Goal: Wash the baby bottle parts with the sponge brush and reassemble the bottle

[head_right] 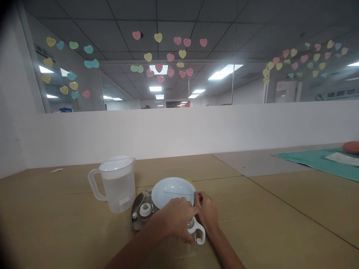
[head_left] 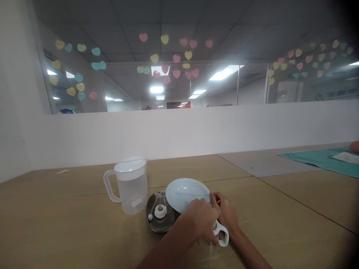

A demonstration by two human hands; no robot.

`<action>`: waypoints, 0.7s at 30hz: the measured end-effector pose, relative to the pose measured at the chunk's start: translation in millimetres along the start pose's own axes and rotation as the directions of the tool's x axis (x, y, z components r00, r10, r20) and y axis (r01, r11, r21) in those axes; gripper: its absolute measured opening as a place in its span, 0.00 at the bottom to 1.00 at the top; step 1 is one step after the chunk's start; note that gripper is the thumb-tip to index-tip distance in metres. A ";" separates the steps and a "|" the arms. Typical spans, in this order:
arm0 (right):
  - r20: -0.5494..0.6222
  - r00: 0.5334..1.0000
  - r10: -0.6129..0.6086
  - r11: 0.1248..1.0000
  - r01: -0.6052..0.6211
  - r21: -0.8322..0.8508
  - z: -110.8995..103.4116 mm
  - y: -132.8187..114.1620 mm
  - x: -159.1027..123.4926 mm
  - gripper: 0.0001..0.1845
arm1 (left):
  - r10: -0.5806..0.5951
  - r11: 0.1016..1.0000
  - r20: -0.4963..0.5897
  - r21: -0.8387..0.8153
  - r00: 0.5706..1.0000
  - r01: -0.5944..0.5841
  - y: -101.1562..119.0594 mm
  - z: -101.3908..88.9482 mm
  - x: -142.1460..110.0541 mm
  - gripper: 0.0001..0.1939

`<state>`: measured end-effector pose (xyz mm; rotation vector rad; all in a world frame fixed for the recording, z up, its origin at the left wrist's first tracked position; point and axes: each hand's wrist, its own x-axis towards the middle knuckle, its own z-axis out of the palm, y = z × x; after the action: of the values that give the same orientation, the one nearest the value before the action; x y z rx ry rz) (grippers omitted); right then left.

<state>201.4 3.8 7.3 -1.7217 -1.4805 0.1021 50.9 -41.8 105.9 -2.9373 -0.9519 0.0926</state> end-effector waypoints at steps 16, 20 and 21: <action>0.053 0.998 -0.041 0.986 0.049 -0.160 8.9 -5.0 -6.0 0.35 | -0.734 0.668 0.092 -0.082 0.673 0.740 -137.6 30.5 -25.3 0.11; 0.028 0.996 -0.088 0.983 0.091 -0.160 12.2 -1.5 -6.0 0.36 | -0.735 0.661 0.155 -0.052 0.660 0.748 -146.7 57.8 -21.3 0.09; 0.016 0.994 -0.110 0.981 0.111 -0.159 13.1 -0.9 -5.9 0.36 | -0.735 0.661 0.159 -0.051 0.660 0.748 -146.1 62.0 -19.6 0.10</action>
<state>191.7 5.8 -3.1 -1.7619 -1.6234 -0.0712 -54.9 66.8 54.9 -2.3743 -2.1580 0.1889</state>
